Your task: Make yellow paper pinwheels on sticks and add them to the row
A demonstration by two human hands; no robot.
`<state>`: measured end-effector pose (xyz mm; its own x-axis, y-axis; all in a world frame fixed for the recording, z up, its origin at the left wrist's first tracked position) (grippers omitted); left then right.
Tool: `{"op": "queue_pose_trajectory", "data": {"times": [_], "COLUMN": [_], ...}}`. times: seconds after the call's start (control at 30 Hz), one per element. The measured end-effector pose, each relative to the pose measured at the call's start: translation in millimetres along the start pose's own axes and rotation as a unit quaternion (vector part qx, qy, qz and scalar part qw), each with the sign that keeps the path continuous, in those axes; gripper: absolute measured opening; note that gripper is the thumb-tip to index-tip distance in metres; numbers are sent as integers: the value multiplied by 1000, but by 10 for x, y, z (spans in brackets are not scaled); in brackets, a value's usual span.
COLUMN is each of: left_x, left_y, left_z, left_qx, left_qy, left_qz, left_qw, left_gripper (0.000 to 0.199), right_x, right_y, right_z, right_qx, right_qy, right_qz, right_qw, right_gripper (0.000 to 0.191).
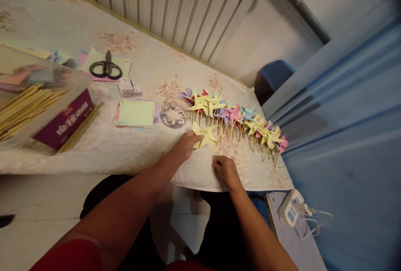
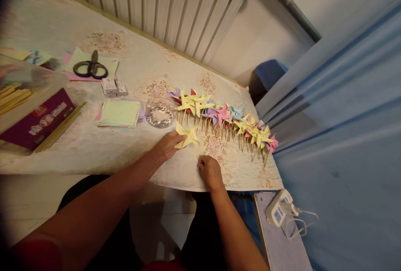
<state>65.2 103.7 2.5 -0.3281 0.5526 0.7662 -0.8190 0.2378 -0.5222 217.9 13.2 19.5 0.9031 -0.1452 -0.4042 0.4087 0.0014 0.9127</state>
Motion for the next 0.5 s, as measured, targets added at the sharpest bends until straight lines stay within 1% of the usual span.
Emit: {"op": "queue_pose_trajectory", "data": {"times": [0.07, 0.13, 0.27, 0.37, 0.5], "left_x": [8, 1, -22, -34, -29], "left_y": [-5, 6, 9, -20, -52], "left_z": [11, 8, -21, -47, -76], "left_qx": [-2, 6, 16, 5, -10], "left_qy": [-2, -1, -5, -15, -39], "left_qz": [-8, -16, -31, -27, -2], "left_qw": [1000, 1000, 999, 1000, 999], "left_gripper": [17, 19, 21, 23, 29], "right_x": [74, 103, 61, -8, -117], "right_y": [15, 16, 7, 15, 22], "right_z": [16, 37, 63, 65, 65], "right_qx": [12, 19, 21, 21, 19], "right_qy": [-21, -31, -45, -57, -45], "right_qz": [-35, -36, 22, 60, 110], "right_qw": [999, 999, 998, 996, 993], "right_gripper": [13, 12, 10, 11, 13]}}
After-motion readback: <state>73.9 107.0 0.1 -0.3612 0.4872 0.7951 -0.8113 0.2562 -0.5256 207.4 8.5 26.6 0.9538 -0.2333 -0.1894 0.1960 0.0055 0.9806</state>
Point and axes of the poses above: each hand's wrist, its own z-axis away from the middle knuckle, its own y-axis out of the back of the hand, x = y × z, the point moved 8 cm from there along -z, towards the middle knuckle, and after that the axes turned 7 degrees about -z, right-handed, at the moved point
